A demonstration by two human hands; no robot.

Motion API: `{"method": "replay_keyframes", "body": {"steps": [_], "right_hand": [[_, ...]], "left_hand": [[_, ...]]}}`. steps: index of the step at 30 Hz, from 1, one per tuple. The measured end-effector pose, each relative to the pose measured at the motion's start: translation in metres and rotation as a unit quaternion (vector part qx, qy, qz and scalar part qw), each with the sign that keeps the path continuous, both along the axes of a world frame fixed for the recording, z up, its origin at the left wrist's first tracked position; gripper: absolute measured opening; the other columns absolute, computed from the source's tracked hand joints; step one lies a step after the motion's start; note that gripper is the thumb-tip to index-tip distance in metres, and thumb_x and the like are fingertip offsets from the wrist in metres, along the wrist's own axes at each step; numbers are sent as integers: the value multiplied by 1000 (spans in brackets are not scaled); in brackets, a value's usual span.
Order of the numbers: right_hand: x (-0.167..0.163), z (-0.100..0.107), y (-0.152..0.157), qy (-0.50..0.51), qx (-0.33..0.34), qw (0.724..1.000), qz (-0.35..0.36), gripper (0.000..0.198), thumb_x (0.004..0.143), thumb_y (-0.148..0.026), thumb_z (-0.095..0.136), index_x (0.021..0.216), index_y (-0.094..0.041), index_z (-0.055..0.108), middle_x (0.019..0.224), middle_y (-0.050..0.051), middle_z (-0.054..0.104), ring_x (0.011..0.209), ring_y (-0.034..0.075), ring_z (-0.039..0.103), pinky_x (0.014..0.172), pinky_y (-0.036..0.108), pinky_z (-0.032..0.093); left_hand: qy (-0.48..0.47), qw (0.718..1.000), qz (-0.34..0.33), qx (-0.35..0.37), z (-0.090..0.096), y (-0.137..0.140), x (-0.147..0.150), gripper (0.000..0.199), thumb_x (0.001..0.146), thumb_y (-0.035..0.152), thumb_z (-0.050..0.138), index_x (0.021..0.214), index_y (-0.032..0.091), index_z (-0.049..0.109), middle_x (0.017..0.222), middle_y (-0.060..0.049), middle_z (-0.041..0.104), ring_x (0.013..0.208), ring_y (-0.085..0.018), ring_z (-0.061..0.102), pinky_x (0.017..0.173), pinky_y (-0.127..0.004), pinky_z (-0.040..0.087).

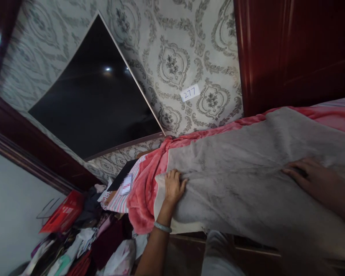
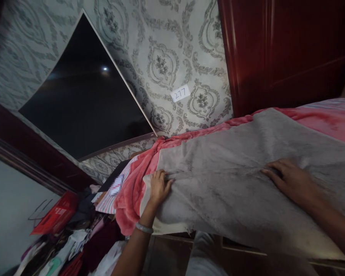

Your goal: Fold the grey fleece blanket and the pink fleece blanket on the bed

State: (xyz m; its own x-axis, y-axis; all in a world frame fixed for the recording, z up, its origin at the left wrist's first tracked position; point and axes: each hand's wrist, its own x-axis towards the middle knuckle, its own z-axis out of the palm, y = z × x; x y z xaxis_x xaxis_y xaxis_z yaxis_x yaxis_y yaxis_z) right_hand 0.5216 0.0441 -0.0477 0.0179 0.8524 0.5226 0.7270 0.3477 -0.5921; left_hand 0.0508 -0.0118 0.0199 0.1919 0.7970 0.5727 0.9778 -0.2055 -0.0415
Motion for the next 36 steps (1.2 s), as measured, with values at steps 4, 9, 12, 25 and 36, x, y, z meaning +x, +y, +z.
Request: {"method": "replay_keyframes", "body": {"steps": [4, 9, 12, 25, 36], "right_hand": [[0, -1, 0, 2, 19, 1000, 13, 77, 83, -94, 28, 81, -26, 63, 88, 16, 68, 85, 29, 64, 82, 49, 52], [-6, 3, 1, 14, 27, 999, 29, 68, 89, -85, 35, 81, -23, 64, 87, 16, 68, 84, 29, 65, 81, 47, 54], [-8, 11, 1, 10, 30, 998, 45, 53, 95, -70, 40, 83, -25, 64, 87, 13, 68, 85, 27, 65, 80, 43, 54], [-8, 43, 1, -46, 26, 995, 85, 23, 95, -39, 52, 94, -23, 70, 97, 9, 71, 92, 23, 66, 87, 40, 54], [71, 43, -19, -72, -30, 997, 17, 37, 93, -41, 51, 116, -18, 70, 123, 17, 71, 121, 33, 63, 110, 53, 47]], "left_hand": [[1, 999, 2, -42, -3, 0, 7, 9, 96, 24, 62, 93, 20, 70, 102, -9, 72, 100, -28, 64, 89, -44, 50], [-91, 996, -6, 5, 11, 9, -1, 30, 101, 17, 40, 83, 23, 63, 84, -6, 69, 84, -22, 67, 79, -35, 52], [-98, 994, -13, 41, 26, 13, -7, 29, 99, 22, 40, 79, 24, 61, 81, -6, 69, 81, -23, 67, 77, -35, 52], [-48, 992, 37, 112, 69, 29, -27, 37, 99, 39, 38, 81, 22, 65, 80, -7, 66, 64, -20, 58, 53, -30, 35], [-61, 996, 29, 57, 62, 28, -32, 30, 101, 33, 44, 86, 21, 67, 84, -6, 66, 68, -20, 61, 54, -29, 37]]}}
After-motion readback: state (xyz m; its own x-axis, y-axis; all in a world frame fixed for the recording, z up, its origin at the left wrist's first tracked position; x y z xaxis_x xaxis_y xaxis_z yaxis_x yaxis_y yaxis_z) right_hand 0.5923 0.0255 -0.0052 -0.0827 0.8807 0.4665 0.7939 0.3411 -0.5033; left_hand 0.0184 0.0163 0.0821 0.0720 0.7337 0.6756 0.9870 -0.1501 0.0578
